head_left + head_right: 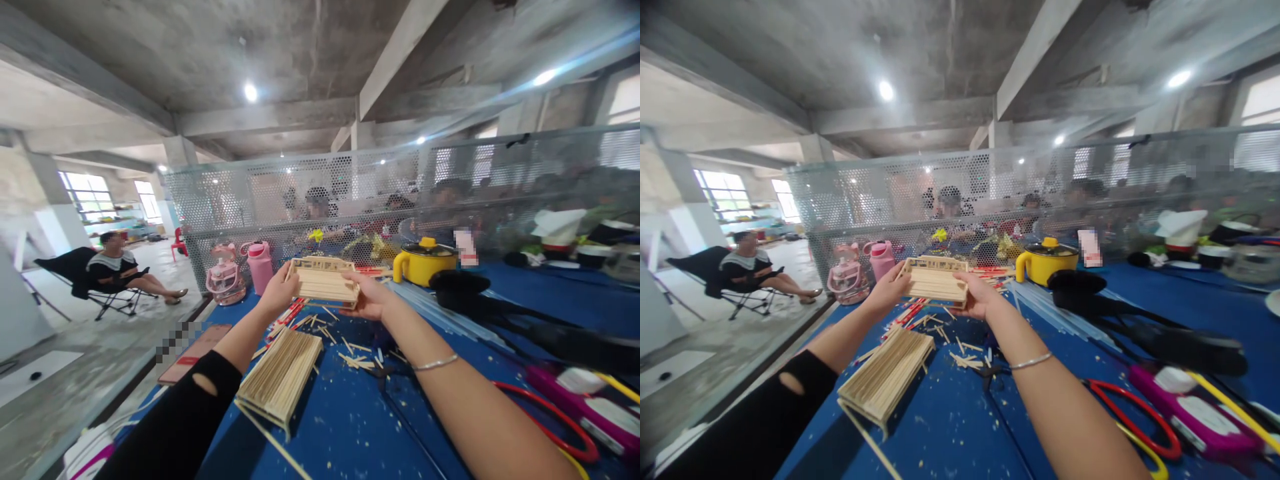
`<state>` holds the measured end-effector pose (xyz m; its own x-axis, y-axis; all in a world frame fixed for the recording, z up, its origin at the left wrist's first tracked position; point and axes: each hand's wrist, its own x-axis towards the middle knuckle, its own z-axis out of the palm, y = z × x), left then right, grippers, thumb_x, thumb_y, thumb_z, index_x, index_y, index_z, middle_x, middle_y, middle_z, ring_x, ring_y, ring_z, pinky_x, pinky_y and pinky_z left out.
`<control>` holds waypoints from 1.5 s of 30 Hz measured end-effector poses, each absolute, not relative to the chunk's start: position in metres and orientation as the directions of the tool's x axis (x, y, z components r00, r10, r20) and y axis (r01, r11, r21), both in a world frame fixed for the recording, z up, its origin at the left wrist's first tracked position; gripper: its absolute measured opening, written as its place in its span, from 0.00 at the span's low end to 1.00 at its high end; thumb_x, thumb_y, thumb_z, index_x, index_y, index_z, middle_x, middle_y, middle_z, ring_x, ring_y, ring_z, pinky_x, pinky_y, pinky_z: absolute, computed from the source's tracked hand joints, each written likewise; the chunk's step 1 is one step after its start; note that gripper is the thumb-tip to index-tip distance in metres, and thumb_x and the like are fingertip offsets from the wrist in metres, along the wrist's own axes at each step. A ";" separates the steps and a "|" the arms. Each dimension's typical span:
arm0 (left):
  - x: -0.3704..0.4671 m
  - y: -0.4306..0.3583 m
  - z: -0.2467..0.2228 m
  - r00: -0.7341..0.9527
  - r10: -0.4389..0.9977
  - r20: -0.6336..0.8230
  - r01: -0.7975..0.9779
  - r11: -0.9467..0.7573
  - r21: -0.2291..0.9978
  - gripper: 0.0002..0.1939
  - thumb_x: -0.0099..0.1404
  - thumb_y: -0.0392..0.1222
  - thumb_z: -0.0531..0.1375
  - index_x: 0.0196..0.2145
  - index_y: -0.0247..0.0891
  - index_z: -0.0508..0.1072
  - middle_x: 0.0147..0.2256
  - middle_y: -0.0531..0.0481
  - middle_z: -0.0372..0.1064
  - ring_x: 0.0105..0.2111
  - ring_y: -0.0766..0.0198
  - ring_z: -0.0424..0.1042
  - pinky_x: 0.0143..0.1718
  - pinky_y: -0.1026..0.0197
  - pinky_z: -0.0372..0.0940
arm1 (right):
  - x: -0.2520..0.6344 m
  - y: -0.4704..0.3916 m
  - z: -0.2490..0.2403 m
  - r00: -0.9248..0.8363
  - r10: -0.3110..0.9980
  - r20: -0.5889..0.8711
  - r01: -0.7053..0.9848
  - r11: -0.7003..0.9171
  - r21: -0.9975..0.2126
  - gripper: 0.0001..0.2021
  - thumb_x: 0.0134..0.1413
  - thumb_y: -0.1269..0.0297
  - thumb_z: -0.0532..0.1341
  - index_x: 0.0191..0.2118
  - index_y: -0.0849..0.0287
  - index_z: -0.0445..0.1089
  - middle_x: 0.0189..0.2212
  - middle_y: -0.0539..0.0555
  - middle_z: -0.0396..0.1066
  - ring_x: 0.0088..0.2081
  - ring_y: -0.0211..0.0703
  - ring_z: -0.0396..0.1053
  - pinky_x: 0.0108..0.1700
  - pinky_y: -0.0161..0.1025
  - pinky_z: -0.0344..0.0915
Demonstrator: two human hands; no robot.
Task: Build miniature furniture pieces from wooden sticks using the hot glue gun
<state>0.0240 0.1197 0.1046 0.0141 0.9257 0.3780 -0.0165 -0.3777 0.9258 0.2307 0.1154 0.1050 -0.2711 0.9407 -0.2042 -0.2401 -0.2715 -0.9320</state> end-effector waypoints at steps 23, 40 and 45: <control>0.051 0.110 0.111 -0.157 0.986 0.062 -0.411 -0.123 0.903 0.04 0.60 0.34 0.56 0.34 0.36 0.71 0.30 0.49 0.72 0.27 0.65 0.72 0.26 0.65 0.66 | 0.189 0.103 0.078 -0.342 0.920 0.193 0.095 0.238 -0.967 0.10 0.51 0.56 0.58 0.29 0.58 0.65 0.13 0.40 0.50 0.16 0.30 0.49 0.21 0.30 0.53; -0.001 0.120 0.100 -0.063 0.986 0.154 -0.391 -0.166 0.905 0.24 0.69 0.55 0.42 0.44 0.36 0.69 0.37 0.46 0.73 0.27 0.67 0.72 0.28 0.64 0.68 | 0.231 0.133 0.076 -0.082 0.988 0.127 0.686 0.149 -0.713 0.16 0.59 0.60 0.57 0.50 0.61 0.65 0.48 0.56 0.66 0.44 0.45 0.68 0.43 0.47 0.68; 0.022 0.138 0.092 -0.074 0.996 0.040 -0.201 -0.055 0.978 0.21 0.69 0.52 0.44 0.44 0.35 0.68 0.37 0.46 0.71 0.30 0.65 0.71 0.32 0.60 0.69 | 0.267 0.143 0.085 0.237 0.914 0.329 0.661 0.097 -0.744 0.09 0.46 0.71 0.63 0.37 0.63 0.70 0.32 0.53 0.71 0.34 0.40 0.69 0.36 0.37 0.65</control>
<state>0.0224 0.1377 0.0923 -0.0745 0.9964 0.0402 -0.2012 -0.0545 0.9780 0.2666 0.1426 0.0853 0.2367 0.9141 0.3293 0.6607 0.0971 -0.7443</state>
